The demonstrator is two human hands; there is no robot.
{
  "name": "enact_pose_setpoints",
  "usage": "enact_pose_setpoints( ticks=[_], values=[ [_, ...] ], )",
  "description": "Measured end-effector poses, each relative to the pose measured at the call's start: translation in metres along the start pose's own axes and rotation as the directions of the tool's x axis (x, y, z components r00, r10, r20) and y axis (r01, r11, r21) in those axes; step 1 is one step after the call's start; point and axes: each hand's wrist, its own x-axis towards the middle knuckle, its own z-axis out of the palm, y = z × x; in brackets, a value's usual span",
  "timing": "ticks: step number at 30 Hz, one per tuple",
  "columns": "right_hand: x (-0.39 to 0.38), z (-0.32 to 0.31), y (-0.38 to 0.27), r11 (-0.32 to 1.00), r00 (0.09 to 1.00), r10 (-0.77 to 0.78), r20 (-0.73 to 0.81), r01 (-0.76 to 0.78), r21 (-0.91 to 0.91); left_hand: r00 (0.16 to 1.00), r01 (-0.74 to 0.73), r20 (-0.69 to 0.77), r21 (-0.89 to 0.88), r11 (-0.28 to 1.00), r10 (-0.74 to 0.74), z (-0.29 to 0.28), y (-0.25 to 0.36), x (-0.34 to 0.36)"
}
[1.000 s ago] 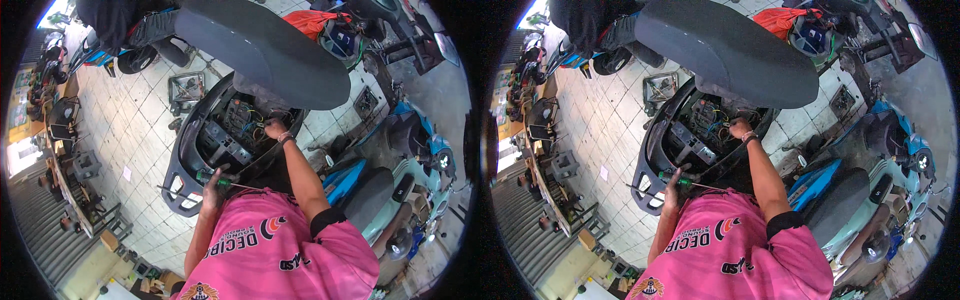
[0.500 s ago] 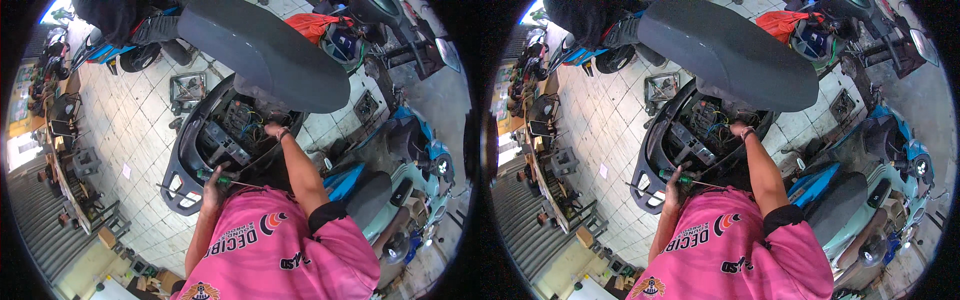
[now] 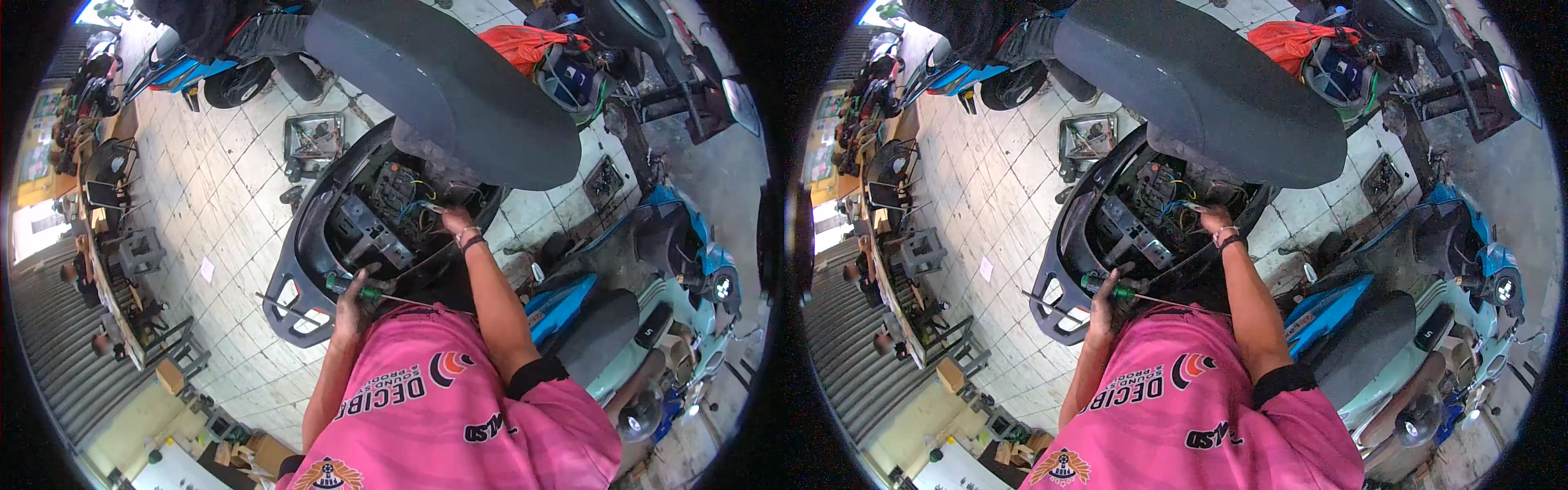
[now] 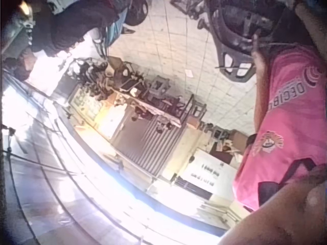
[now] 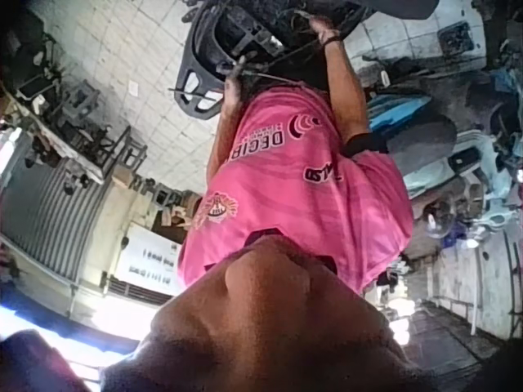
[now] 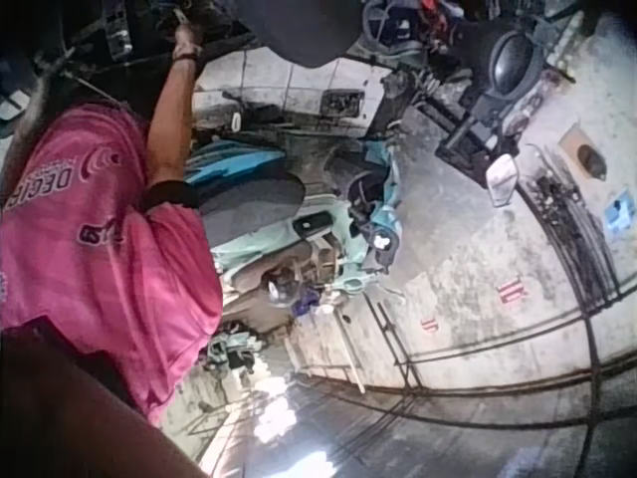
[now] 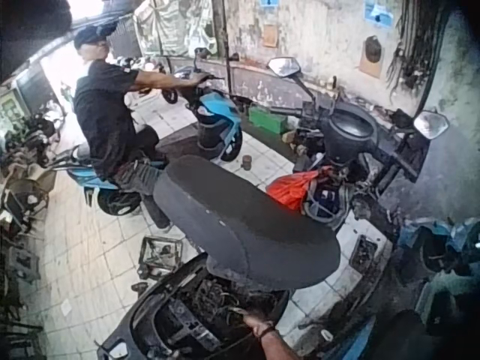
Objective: The person is seen repairing or maintaining a motorcycle, specifically working on the internal components under the seat and the dashboard area.
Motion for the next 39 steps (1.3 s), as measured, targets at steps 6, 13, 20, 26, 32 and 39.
enact_pose_setpoints(
  ticks=[6, 13, 20, 26, 32, 39],
  values=[
    [0.003, -0.018, -0.013, 0.916, 0.968, 0.166, 0.189, -0.223, 0.334, 0.997, 0.071, 0.012, -0.010, 0.997, -0.071, 0.004, -0.002, 0.003],
    [0.003, -0.039, -0.038, 0.967, 0.968, 0.087, 0.233, -0.139, 0.214, 0.997, 0.053, 0.049, 0.001, 0.999, -0.052, 0.007, -0.003, 0.012],
    [-0.002, -0.050, -0.066, 0.985, 0.974, -0.005, 0.225, 0.044, -0.169, 0.992, 0.021, 0.120, 0.054, 0.998, -0.027, 0.012, -0.001, 0.010],
    [0.006, -0.057, -0.050, 0.970, 0.985, -0.058, 0.163, 0.094, -0.223, 0.999, 0.044, 0.009, 0.070, 0.997, -0.045, 0.015, -0.002, 0.011],
    [-0.008, -0.087, -0.050, 0.939, 0.967, -0.112, 0.228, 0.178, -0.295, 0.996, 0.045, -0.077, 0.082, 0.996, -0.039, 0.019, -0.009, 0.011],
    [0.002, -0.089, -0.032, 0.924, 0.847, -0.381, 0.371, 0.359, 0.131, 0.997, 0.055, 0.052, 0.006, 0.998, -0.056, 0.030, -0.022, 0.019]
  ],
)
